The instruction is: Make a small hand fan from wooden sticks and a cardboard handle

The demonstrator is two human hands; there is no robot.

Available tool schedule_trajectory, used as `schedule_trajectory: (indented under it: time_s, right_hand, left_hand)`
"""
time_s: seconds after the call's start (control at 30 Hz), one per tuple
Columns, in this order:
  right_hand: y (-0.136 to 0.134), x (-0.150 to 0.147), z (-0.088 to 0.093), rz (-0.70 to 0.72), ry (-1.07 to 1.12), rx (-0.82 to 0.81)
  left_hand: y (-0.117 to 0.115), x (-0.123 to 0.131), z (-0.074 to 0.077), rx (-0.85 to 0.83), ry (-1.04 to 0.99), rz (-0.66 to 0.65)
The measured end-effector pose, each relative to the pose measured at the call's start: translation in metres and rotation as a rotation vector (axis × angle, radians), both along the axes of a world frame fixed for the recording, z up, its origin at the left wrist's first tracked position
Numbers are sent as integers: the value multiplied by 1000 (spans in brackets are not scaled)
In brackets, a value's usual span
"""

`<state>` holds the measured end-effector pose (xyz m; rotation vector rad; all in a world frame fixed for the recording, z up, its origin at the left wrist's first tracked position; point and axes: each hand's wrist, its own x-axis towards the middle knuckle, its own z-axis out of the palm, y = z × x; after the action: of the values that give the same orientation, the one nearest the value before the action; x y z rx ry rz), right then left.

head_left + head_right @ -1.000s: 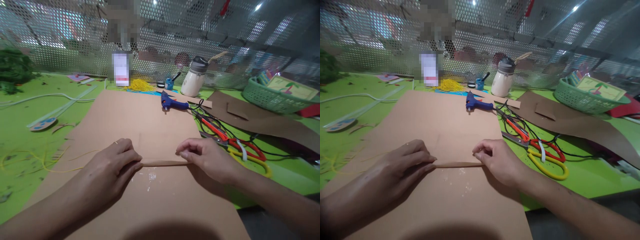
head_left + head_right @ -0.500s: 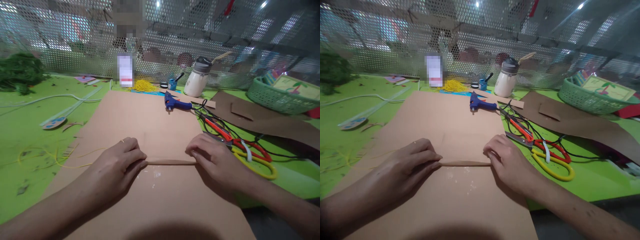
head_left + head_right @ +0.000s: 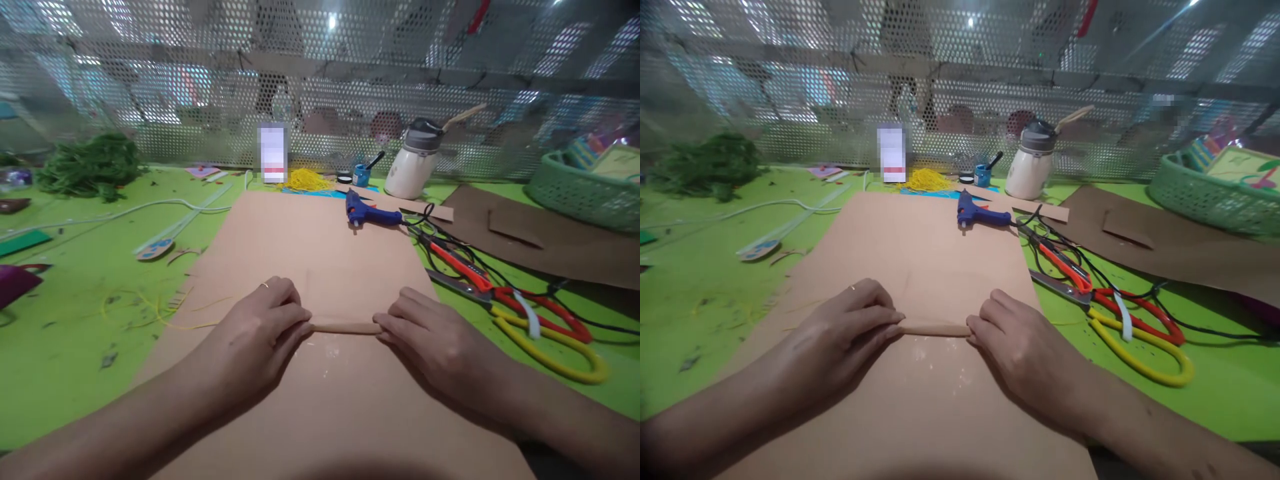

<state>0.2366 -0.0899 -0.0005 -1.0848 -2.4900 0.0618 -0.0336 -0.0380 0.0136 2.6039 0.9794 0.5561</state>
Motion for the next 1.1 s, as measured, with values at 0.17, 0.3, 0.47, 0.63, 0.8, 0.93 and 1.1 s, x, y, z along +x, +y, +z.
schedule_trajectory:
  time_s: [0.17, 0.3, 0.47, 0.63, 0.8, 0.93, 1.1]
  right_hand:
    - [3, 3, 6, 69, -136, 7]
    - [4, 4, 7, 88, -161, 24]
    - [4, 5, 8, 66, -128, -22]
    - [7, 5, 6, 67, -88, -42]
    - [8, 6, 6, 79, -88, -43]
    - [7, 7, 5, 58, -93, -56]
    - [7, 6, 6, 3, -80, -90]
  left_hand:
    - [-2, -1, 1, -1, 22, 6]
    - [-1, -1, 0, -9, 20, -5]
    - [1, -1, 2, -7, 27, 0]
    - [0, 1, 5, -14, 43, 4]
    - [0, -1, 2, -5, 11, -8]
    - [1, -3, 1, -40, -8, 12]
    - [3, -2, 4, -94, -15, 42]
